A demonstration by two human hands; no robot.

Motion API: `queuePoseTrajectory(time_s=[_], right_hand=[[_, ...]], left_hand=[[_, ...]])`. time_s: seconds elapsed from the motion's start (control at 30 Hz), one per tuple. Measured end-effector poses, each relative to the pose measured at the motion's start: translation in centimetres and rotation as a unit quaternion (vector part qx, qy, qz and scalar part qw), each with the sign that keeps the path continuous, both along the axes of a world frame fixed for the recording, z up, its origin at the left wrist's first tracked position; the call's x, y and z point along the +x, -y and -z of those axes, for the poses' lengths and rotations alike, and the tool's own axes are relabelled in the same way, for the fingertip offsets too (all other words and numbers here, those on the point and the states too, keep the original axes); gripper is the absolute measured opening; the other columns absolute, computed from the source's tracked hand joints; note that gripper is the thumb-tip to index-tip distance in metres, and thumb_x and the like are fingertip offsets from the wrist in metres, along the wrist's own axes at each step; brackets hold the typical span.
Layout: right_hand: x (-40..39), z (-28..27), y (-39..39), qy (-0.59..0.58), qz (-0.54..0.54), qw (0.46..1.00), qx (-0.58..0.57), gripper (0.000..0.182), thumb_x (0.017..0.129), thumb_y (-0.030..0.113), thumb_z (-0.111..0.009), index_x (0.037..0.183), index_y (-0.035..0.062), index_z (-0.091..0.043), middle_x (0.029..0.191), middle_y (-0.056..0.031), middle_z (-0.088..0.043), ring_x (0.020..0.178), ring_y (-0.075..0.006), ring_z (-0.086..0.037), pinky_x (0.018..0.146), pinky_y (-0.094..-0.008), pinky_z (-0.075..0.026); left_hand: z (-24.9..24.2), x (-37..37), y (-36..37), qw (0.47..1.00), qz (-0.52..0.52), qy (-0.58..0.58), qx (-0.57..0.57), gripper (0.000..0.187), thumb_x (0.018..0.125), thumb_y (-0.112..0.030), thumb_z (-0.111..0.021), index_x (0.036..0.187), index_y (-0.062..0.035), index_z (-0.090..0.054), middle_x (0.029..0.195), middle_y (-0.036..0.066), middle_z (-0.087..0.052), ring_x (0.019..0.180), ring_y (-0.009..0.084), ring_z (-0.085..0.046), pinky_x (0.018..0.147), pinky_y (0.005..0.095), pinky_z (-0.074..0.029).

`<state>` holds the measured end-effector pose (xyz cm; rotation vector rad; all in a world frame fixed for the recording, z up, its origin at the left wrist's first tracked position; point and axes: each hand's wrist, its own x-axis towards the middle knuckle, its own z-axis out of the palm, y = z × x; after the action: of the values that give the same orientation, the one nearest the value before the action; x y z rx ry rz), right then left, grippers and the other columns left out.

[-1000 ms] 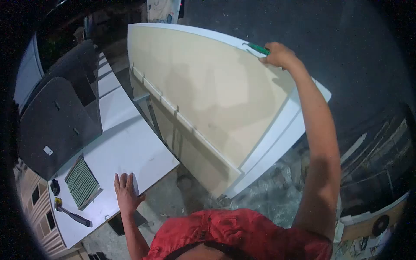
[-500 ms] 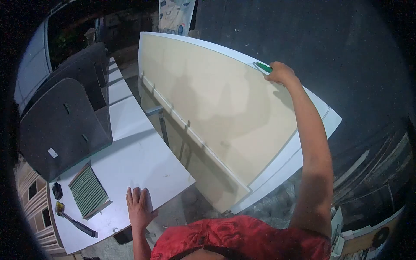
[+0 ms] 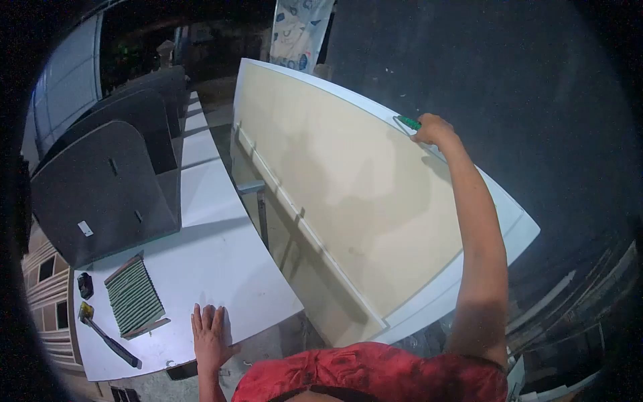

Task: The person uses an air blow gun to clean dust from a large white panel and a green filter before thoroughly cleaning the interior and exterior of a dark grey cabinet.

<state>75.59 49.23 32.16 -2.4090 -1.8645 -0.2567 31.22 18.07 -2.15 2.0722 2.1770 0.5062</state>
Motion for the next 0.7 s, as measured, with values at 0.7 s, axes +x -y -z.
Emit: queuePoseTrajectory(time_s=[0.7], right_hand=[[-4.2, 2.7, -14.7, -0.054, -0.075, 0.995, 0.04, 0.045, 0.073, 0.031, -0.073, 0.109, 0.005, -0.066, 0.106, -0.0143, -0.068, 0.101, -0.028, -0.065, 0.089, -0.0405, -0.049]], left_hand=[[-0.1, 0.5, -0.8, 0.999, -0.05, 0.012, -0.007, 0.109, 0.03, -0.042, -0.089, 0.126, -0.006, -0.053, 0.134, 0.021, -0.043, 0.136, 0.0447, -0.023, 0.113, 0.0546, -0.022]])
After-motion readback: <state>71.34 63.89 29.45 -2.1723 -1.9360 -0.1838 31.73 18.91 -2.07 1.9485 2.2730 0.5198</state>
